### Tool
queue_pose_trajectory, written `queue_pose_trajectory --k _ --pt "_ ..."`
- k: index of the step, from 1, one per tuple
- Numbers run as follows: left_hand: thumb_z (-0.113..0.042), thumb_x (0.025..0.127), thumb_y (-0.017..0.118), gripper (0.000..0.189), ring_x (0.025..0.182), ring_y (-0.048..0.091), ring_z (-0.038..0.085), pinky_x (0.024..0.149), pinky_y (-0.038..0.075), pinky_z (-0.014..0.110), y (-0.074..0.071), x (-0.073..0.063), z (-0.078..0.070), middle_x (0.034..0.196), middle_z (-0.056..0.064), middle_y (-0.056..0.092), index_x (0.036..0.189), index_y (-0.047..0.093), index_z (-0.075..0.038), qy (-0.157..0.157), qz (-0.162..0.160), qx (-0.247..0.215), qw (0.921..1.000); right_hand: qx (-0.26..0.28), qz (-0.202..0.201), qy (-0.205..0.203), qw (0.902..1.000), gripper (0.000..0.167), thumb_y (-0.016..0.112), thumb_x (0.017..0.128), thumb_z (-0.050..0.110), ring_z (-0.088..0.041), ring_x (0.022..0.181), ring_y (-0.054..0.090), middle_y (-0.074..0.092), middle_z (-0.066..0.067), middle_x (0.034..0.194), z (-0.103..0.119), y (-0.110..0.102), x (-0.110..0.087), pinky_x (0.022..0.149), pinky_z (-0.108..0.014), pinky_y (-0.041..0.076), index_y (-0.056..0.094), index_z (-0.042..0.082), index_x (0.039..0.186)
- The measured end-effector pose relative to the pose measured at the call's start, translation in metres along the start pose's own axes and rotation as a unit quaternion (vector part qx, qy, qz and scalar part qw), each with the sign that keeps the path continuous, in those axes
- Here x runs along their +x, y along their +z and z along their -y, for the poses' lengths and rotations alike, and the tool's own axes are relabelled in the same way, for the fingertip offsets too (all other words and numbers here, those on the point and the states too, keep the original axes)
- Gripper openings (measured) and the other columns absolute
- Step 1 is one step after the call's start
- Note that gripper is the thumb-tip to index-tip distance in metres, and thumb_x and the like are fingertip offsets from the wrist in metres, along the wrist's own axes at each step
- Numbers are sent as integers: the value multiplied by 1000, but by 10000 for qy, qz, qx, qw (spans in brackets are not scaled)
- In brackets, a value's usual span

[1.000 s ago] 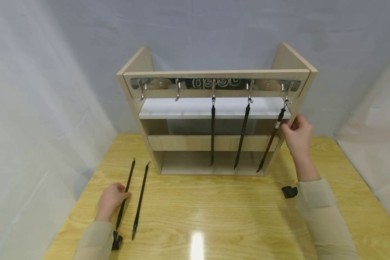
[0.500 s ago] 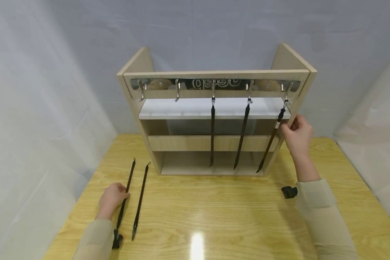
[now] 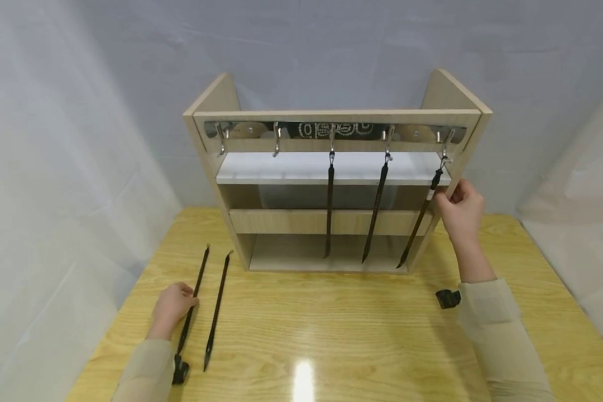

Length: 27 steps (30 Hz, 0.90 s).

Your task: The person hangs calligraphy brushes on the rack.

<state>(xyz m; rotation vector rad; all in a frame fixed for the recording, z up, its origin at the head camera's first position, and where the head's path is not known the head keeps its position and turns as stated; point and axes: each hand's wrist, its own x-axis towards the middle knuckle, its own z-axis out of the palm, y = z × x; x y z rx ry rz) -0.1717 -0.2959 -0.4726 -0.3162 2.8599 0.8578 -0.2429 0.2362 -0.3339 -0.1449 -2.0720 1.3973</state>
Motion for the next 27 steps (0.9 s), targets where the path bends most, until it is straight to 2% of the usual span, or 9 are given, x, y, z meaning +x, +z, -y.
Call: queue_pose_trajectory --k 12,20,27 --pt "-10 78 60 32 77 55 36 62 47 44 -4 -4 1 94 29 57 99 53 13 95 -184 -114 9997 -36 6 33 10000 16 55 79 6 -2 65 53 53 11 67 -3 0 1 56 -12 42 58 1 94" --pt "-9 81 55 29 76 56 37 61 48 43 -8 -6 -3 92 30 57 99 53 15 251 -495 -179 9983 141 -40 40 9999 21 55 78 4 -2 67 54 57 6 72 -1 1 2 57 -11 43 59 0 98" --pt "-7 82 51 29 75 56 36 61 47 44 -9 -9 -10 91 28 57 101 53 14 295 -774 -297 9961 73 -103 -64 9999 18 56 77 4 -2 65 53 55 10 68 -2 1 2 56 -11 42 59 0 94"
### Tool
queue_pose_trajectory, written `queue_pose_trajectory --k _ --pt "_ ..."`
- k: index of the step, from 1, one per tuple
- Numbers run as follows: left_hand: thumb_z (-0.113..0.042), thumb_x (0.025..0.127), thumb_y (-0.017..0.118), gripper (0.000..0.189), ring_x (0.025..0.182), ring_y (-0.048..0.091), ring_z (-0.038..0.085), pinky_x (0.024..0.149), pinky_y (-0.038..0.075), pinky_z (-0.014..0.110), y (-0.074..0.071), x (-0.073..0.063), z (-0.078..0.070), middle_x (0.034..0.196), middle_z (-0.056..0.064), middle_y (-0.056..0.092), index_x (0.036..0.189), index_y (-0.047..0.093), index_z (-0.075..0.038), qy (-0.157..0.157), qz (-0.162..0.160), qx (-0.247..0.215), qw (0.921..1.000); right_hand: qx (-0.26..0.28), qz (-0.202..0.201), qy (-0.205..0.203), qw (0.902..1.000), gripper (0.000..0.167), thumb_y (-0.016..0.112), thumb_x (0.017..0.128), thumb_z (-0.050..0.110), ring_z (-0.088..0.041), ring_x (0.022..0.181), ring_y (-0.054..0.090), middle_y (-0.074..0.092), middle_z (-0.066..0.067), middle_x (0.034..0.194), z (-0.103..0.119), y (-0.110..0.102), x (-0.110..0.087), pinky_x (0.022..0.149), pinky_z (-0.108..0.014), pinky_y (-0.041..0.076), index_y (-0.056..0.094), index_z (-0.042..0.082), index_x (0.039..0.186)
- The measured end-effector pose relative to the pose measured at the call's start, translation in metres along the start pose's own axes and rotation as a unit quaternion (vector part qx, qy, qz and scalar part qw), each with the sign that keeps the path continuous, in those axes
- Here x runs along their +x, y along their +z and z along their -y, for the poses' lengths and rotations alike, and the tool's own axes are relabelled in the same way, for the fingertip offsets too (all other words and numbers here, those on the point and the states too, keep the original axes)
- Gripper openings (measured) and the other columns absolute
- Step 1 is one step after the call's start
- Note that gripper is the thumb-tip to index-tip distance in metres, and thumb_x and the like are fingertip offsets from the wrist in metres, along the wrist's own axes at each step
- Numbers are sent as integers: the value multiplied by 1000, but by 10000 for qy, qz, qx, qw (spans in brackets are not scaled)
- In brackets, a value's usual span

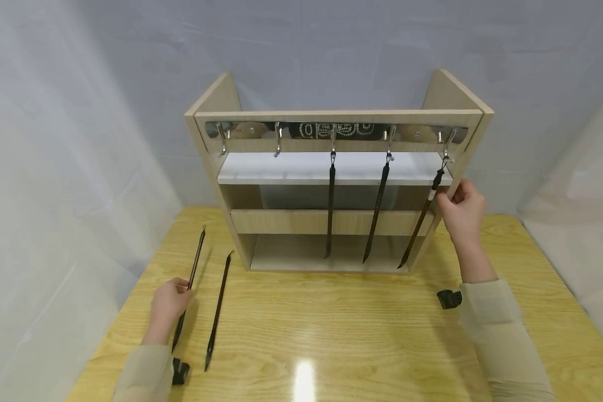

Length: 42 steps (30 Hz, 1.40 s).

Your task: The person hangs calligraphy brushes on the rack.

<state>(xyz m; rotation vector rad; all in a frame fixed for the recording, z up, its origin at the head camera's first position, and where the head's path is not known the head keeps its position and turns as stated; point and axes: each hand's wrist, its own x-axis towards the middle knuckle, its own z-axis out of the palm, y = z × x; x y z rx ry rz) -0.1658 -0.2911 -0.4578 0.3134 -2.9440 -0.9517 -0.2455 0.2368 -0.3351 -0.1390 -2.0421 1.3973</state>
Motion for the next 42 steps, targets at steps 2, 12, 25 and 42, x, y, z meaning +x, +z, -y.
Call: queue_pose_trajectory --k 2,12,25,42 --pt "-7 83 50 29 78 56 38 63 47 45 0 0 -3 92 28 57 102 53 14 64 -146 -23 9999 -5 5 -1 10000 18 56 77 4 -2 65 53 54 11 67 0 0 0 56 -11 42 59 0 94" --pt "-3 86 49 27 88 55 41 68 50 45 1 2 -12 99 30 55 107 51 13 402 -861 -505 9942 -5 48 68 10000 17 55 78 4 -3 66 54 55 8 70 0 -1 1 57 -11 43 58 1 94" --pt "-2 85 52 22 85 58 38 62 51 44 2 -3 -34 100 28 57 105 55 9 549 -1563 -1035 9807 4 45 2 10000 22 56 77 3 -2 65 53 55 8 68 -1 0 0 56 -11 42 58 -6 98" --pt "0 84 55 20 79 60 36 68 51 39 11 -4 -64 91 25 60 102 56 9 723 -2261 -1689 9566 39 37 26 10000 15 56 78 3 -3 61 51 53 11 65 2 0 -2 53 -12 41 58 1 92"
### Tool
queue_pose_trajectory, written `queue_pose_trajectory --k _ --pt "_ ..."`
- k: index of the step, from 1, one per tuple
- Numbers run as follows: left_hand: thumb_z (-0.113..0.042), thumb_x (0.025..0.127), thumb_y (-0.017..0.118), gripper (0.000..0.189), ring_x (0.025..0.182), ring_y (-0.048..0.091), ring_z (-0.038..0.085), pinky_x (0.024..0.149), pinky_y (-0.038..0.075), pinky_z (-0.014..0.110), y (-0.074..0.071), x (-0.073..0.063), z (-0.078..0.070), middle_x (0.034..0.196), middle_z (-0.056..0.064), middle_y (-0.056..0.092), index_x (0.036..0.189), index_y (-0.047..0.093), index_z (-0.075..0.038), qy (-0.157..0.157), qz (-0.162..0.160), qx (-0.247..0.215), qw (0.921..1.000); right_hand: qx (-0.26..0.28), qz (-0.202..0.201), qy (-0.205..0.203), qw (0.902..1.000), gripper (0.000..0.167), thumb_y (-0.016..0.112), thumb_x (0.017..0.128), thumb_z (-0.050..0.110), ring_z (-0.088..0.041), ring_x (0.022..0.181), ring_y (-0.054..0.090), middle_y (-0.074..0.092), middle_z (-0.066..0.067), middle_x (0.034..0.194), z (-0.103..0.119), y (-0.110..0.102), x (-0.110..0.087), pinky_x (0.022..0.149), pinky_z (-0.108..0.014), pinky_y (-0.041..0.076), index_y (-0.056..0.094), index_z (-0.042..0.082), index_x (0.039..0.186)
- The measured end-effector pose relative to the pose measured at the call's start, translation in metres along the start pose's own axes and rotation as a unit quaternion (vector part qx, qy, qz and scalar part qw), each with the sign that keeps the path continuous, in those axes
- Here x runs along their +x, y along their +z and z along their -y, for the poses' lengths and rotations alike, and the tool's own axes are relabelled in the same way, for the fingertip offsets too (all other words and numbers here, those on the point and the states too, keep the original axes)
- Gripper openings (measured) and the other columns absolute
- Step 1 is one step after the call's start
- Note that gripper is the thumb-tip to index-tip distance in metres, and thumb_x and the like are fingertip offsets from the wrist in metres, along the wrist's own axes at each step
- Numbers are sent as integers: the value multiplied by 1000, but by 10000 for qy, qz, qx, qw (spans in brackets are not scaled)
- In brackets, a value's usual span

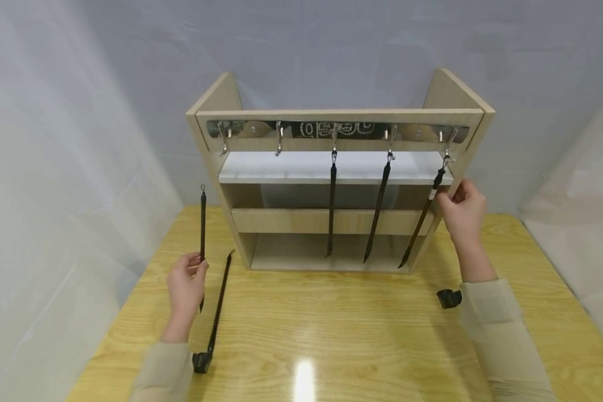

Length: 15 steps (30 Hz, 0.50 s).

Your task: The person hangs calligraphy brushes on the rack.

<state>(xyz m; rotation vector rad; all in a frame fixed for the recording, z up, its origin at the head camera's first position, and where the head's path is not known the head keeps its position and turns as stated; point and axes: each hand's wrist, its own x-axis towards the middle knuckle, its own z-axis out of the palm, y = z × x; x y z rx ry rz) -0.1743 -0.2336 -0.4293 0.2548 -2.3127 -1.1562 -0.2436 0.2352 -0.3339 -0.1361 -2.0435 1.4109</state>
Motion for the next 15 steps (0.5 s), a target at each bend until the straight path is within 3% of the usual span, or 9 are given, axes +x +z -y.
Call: queue_pose_trajectory --k 3,7,12,15 --pt "0 83 56 22 77 61 35 63 51 25 3 0 -1 90 24 60 103 56 9 23 -48 -101 9999 -71 -3 10 10000 14 56 78 4 -3 60 50 52 12 64 0 0 0 52 -12 40 58 1 91" --pt "1 82 58 22 78 60 34 59 42 5 5 -1 -3 91 23 60 103 56 9 64 -93 -279 9995 -164 -7 14 9999 16 55 77 4 -2 60 50 52 13 64 -1 0 0 51 -12 40 58 0 92" --pt "3 81 59 21 76 60 30 59 39 1 7 -3 -7 89 23 61 100 56 10 275 -247 -558 9978 -145 -40 -8 9999 15 55 77 3 -2 60 50 52 12 64 -1 -1 0 51 -12 40 58 1 92" --pt "4 80 60 20 72 59 17 59 41 2 7 -4 -10 88 22 61 98 57 10 417 -371 -647 9963 -155 -44 -10 9999 15 55 77 3 -3 60 50 52 12 64 -2 -1 0 51 -13 40 58 1 92"
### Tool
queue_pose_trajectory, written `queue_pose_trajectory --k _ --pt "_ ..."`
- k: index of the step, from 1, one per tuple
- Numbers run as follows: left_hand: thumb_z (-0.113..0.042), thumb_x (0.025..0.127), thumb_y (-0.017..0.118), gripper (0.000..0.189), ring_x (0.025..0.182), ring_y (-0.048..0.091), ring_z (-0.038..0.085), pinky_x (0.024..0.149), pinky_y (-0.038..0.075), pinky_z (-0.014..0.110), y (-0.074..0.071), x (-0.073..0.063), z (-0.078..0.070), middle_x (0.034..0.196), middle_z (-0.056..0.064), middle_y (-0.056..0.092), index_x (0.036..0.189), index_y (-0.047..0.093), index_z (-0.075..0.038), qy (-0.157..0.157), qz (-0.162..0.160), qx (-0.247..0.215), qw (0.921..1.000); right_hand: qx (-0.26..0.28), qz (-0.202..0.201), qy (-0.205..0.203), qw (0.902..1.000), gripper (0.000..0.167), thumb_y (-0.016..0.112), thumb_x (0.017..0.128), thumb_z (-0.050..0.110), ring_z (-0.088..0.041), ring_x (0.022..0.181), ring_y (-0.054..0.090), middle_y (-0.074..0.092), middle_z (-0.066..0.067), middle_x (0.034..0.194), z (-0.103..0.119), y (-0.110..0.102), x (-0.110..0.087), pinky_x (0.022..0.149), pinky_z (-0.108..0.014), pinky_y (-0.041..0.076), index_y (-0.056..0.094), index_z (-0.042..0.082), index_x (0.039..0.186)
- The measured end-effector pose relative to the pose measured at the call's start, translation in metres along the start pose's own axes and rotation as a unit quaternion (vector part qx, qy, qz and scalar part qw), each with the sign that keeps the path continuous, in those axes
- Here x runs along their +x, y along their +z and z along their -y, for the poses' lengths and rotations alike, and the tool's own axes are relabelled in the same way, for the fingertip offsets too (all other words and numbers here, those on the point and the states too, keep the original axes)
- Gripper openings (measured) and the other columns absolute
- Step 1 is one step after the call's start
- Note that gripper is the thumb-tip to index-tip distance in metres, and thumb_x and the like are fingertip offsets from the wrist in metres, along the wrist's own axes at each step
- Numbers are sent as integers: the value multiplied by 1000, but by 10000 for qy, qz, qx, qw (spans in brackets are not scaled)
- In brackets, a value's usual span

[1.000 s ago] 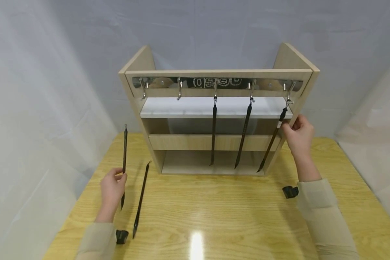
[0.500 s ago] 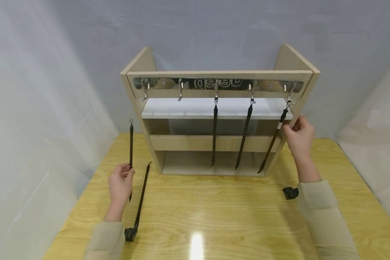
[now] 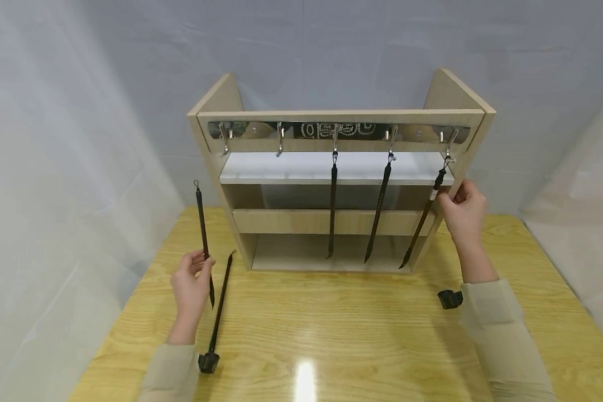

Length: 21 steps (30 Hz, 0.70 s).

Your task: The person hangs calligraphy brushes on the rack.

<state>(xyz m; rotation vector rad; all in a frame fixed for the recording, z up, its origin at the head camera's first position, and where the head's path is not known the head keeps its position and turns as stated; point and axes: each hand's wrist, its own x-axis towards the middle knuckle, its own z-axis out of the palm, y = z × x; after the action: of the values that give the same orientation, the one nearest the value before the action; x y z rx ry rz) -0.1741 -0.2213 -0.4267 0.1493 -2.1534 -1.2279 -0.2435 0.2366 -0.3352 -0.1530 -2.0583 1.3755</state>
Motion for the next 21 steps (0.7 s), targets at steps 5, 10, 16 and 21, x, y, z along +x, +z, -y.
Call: queue_pose_trajectory --k 5,10,16,21 --pt "3 80 61 19 68 51 -8 58 42 4 1 -2 -6 87 21 62 97 57 10 133 -131 -208 9996 17 26 26 10000 18 54 77 3 -3 60 50 52 12 65 0 0 0 51 -13 40 58 -1 94" --pt "2 80 62 19 69 51 -7 57 43 6 5 -5 -9 85 19 62 97 58 9 227 -174 -358 9990 119 6 27 9999 18 54 77 1 -2 62 51 53 12 66 0 1 0 53 -12 41 58 -1 94" --pt "1 80 62 18 69 52 -6 57 44 6 9 -9 -18 85 19 63 96 59 8 317 -144 -407 9986 126 -15 19 9999 15 54 76 1 -2 62 51 53 13 65 1 1 0 53 -12 41 58 0 91" --pt "5 79 61 18 69 53 -3 57 44 6 14 -10 -26 85 22 62 95 58 11 314 -71 -620 9976 156 -48 -29 9999 16 54 75 0 -1 62 52 53 14 65 2 1 0 53 -11 41 58 -1 91"
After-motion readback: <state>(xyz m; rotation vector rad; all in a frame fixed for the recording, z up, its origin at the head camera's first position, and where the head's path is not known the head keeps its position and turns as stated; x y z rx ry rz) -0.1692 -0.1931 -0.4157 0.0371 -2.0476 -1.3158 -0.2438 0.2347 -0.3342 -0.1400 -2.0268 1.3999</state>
